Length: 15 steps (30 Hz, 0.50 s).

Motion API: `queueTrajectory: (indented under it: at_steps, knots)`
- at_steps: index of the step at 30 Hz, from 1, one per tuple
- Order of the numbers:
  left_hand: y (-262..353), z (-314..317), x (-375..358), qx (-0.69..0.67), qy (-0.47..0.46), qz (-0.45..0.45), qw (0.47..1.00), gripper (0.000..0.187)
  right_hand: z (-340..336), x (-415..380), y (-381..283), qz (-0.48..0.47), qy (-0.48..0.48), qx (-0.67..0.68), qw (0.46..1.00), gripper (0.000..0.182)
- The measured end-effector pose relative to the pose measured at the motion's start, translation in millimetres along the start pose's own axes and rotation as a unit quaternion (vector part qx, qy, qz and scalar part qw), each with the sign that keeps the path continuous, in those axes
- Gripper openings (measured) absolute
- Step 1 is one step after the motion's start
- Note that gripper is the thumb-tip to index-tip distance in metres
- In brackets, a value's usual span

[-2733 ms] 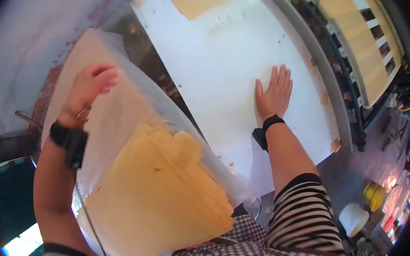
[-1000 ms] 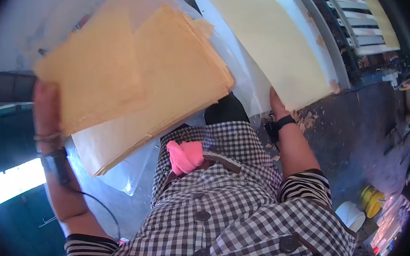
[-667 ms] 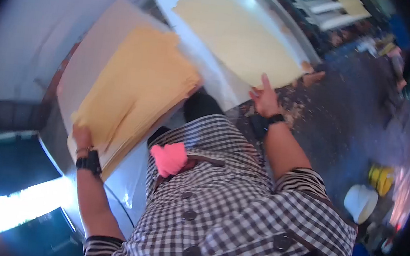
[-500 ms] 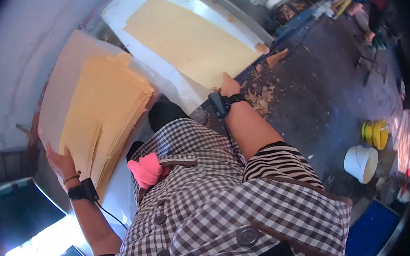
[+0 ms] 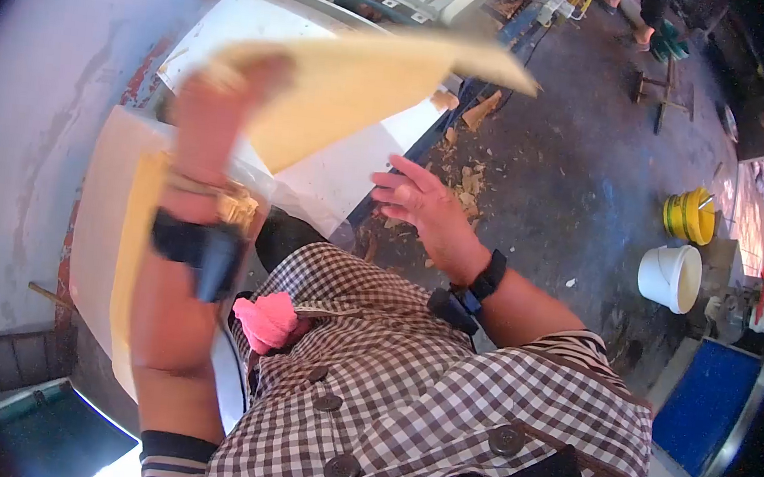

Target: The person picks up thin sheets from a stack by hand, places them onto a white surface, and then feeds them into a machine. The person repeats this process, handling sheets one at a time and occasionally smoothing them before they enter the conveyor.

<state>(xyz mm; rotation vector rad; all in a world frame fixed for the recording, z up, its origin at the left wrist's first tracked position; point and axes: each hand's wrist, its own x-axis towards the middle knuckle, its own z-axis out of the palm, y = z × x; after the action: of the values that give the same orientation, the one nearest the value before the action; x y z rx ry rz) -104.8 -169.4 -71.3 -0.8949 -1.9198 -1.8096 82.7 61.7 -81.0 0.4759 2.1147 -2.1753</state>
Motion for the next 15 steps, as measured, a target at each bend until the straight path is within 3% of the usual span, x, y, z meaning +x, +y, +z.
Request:
queueTrajectory:
  at_steps: [2,3,4,5,6,8,10,11,13,15]
  knots:
    - [11.6,-78.1,25.6,0.167,0.012,0.057,0.984,0.027,-24.0,11.5,37.5,0.072,0.064,-0.019,0.995,0.069]
    - [21.7,-102.3,33.1,0.079,0.093,0.003,0.993,0.031,-42.7,20.0,59.7,0.088,0.100,-0.045,0.990,0.068]
    - [23.8,-129.6,34.7,0.081,0.146,-0.062,0.984,0.030,-62.0,27.1,81.7,0.106,0.140,-0.068,0.982,0.067]
    - [20.0,-150.4,38.2,-0.095,0.242,-0.164,0.952,0.031,-74.4,31.2,90.8,0.123,0.179,-0.091,0.972,0.066]
    - [14.1,-169.1,38.6,-0.265,0.326,-0.258,0.870,0.032,-80.8,34.4,89.5,0.112,0.157,-0.068,0.979,0.067]
    - [-3.4,-206.0,5.2,-0.282,0.372,-0.312,0.828,0.037,-86.0,49.2,93.3,0.094,0.104,-0.016,0.990,0.068]
    - [-31.6,-230.4,-30.9,-0.298,0.412,-0.332,0.794,0.035,-85.6,66.2,75.1,-0.002,0.004,-0.017,1.000,0.063]
    - [-42.3,-233.5,-56.1,-0.280,0.404,-0.318,0.811,0.035,-81.6,73.3,61.8,-0.052,-0.046,-0.016,0.997,0.061]
    - [-46.2,-259.4,-118.1,-0.217,0.390,-0.291,0.846,0.034,-57.5,84.4,40.5,-0.044,-0.126,0.117,0.984,0.051]
    - [-42.7,-253.1,-141.6,-0.211,0.473,-0.335,0.787,0.035,-25.2,88.8,-14.6,-0.029,-0.066,0.035,0.997,0.042]
